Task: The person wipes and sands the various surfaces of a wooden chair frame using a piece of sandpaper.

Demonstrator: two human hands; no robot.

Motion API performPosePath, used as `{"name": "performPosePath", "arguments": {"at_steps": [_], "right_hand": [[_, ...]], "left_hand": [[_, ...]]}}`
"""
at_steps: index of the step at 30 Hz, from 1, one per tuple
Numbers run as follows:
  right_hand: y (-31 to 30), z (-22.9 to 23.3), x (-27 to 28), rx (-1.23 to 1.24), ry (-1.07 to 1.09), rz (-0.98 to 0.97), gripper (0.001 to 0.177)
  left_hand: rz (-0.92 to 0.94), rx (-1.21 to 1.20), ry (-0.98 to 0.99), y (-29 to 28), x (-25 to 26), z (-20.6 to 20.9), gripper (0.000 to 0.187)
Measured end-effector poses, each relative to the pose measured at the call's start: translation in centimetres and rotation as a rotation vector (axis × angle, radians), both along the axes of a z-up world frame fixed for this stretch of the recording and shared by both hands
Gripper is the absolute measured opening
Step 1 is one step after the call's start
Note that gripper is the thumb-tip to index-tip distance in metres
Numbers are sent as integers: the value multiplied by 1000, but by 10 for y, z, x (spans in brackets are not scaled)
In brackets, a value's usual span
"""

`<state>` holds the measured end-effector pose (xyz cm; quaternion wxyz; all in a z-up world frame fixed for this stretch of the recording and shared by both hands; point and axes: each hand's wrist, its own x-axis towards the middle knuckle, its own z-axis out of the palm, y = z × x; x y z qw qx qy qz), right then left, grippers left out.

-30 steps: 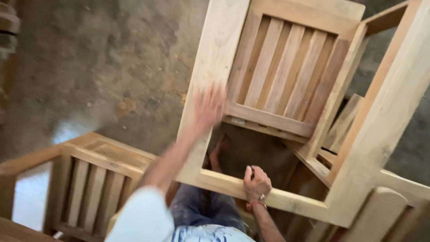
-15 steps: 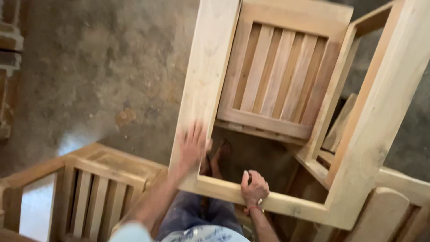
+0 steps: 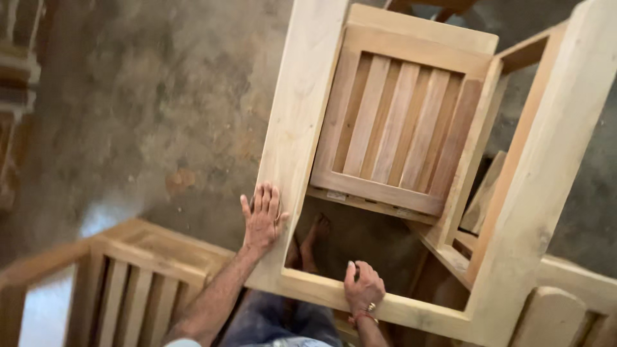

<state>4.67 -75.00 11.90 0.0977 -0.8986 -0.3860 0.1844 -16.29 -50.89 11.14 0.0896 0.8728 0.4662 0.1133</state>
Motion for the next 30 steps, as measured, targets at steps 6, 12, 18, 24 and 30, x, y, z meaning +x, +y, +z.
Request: {"name": "performPosePath", "arguments": {"at_steps": [6,12,18,24,30], "right_hand": [[-10,0,1,4,-19,14,13],[-10,0,-1,29,-2,-9,14],[-3,2,2,-49,-1,3,15],[-18,11,-2,39,26,42,13],[-20,5,0,131,-8,17,14]], "left_hand": [[29,154,-28,213,93,-69,73],[54,102,-20,203,92,-57,73],[255,-94,76,-55,-26,7,75],[357,-279,180,199,38,-54,86],[457,71,-58,328,109,-46,65]]}}
